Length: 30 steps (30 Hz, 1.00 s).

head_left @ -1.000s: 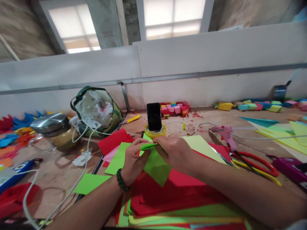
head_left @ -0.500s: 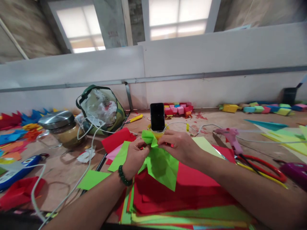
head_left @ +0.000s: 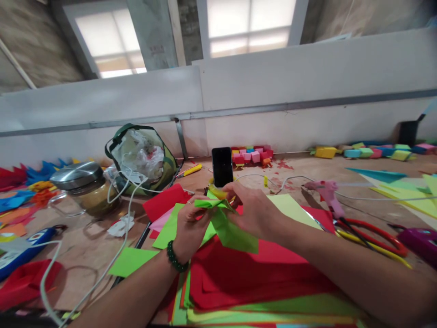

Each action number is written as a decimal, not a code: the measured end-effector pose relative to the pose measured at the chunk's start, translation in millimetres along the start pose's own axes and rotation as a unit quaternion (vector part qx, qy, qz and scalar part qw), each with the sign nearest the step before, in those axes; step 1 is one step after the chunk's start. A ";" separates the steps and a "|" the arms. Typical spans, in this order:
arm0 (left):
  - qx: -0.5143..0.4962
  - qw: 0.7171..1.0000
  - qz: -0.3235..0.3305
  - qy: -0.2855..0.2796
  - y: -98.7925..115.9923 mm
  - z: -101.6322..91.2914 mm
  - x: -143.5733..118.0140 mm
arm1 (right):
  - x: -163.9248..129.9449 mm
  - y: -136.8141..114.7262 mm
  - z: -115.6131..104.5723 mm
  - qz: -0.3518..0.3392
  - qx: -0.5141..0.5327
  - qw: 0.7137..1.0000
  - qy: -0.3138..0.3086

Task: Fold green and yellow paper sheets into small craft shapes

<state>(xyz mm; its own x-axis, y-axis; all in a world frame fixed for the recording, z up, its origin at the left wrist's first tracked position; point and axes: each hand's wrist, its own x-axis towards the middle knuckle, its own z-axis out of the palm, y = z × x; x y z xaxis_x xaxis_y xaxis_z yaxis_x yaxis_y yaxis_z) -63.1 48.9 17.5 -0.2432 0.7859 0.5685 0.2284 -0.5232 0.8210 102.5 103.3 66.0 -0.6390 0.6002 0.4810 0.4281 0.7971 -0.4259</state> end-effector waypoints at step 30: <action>0.078 0.994 0.081 -0.010 7.1 -0.4 -4.4 | -13.8 -17.8 -18.0 -0.085 -0.130 0.988 0.016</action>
<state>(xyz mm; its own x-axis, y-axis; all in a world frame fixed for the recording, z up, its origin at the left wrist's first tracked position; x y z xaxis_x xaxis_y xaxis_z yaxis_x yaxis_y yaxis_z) -60.9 41.6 20.8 -0.1726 0.7030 0.6899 0.4063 -0.5873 0.7000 115.3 82.0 80.7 -0.6968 0.4543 0.5551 0.4684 0.8743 -0.1277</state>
